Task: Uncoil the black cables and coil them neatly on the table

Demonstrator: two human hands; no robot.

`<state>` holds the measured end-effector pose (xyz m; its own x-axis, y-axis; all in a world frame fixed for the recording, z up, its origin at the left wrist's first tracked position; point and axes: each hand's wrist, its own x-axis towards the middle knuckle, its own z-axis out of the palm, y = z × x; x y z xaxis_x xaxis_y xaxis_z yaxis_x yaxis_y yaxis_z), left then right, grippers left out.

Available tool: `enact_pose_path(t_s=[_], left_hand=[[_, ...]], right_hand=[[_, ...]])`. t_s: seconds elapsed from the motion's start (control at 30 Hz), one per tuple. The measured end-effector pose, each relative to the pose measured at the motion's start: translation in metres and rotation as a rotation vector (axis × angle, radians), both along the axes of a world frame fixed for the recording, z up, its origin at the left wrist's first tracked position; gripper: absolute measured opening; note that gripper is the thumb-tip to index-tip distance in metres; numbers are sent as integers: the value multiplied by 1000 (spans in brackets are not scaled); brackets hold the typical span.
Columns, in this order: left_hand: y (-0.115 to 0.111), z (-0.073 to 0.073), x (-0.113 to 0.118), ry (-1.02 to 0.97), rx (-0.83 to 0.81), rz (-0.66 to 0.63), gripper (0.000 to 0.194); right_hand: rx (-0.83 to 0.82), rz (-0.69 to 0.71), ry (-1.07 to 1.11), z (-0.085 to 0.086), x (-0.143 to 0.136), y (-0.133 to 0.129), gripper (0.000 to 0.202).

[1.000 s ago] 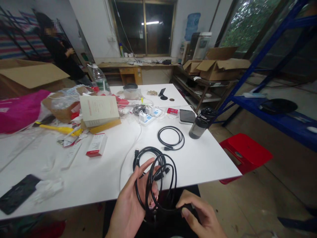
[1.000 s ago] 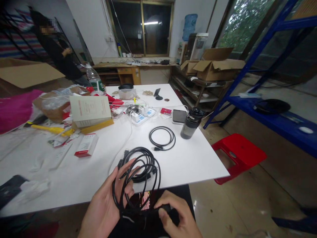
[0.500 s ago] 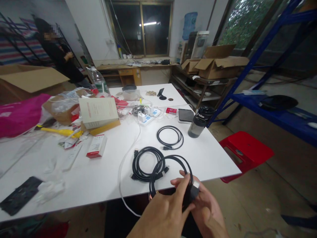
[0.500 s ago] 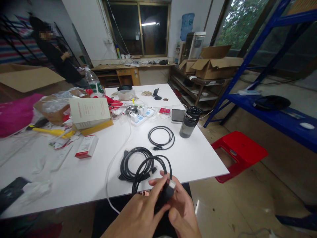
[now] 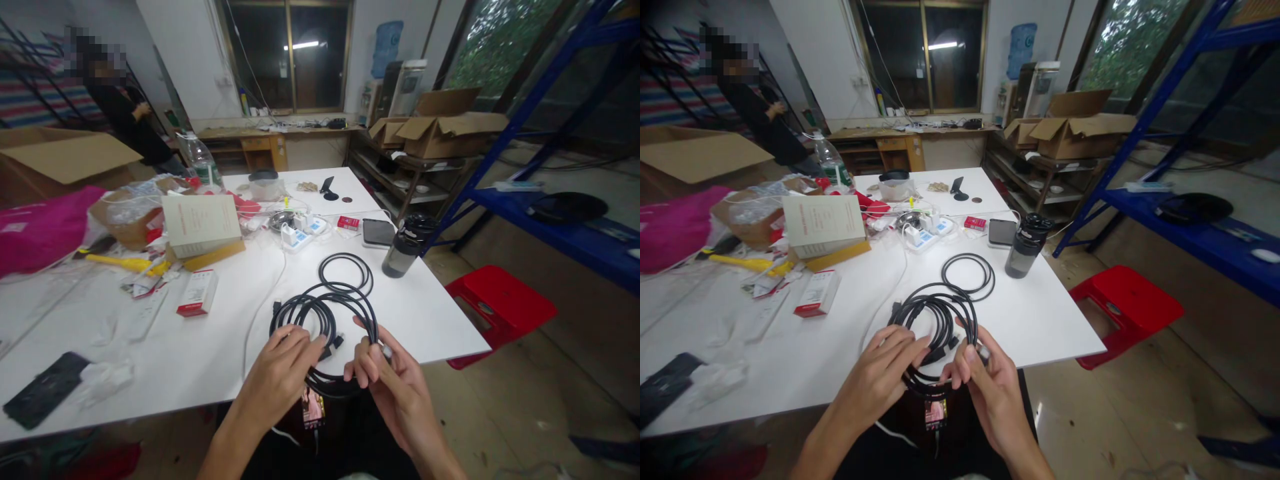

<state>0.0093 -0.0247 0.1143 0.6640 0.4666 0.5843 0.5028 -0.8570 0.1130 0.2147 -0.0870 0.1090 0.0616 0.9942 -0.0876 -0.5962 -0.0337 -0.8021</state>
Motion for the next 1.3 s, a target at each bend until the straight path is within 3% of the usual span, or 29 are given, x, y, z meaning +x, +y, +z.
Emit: enact_pose_path(t_s=[0.1, 0.2, 0.3, 0.47, 0.57, 0.73, 0.93, 1.1, 1.2, 1.3], left_hand=[[9, -14, -17, 17, 19, 55, 39], [12, -30, -30, 43, -32, 92, 40], [14, -47, -38, 51, -101, 113, 35], [22, -78, -47, 29, -236, 169, 28], [23, -92, -52, -21, -290, 177, 25], [16, -101, -51, -153, -382, 179, 27], [11, -96, -48, -71, -434, 185, 39], [14, -106, -47, -75, -398, 215, 42], [15, -113, -48, -95, -375, 222, 38], [15, -116, -49, -109, -364, 226, 39]], right_hand=[[6, 80, 40, -1, 0, 20, 36], [5, 114, -42, -19, 2, 47, 41], [49, 86, -335, -51, 1, 78, 46], [262, -34, -1052, -106, -2, 113, 37], [340, -54, -1167, -122, -2, 118, 35], [397, -52, -1192, -126, 0, 117, 29], [406, -87, -1174, -126, 0, 118, 25], [364, -131, -1136, -124, 0, 117, 24], [384, -204, -1138, -123, 14, 125, 25], [447, -234, -1325, -124, 44, 142, 27]])
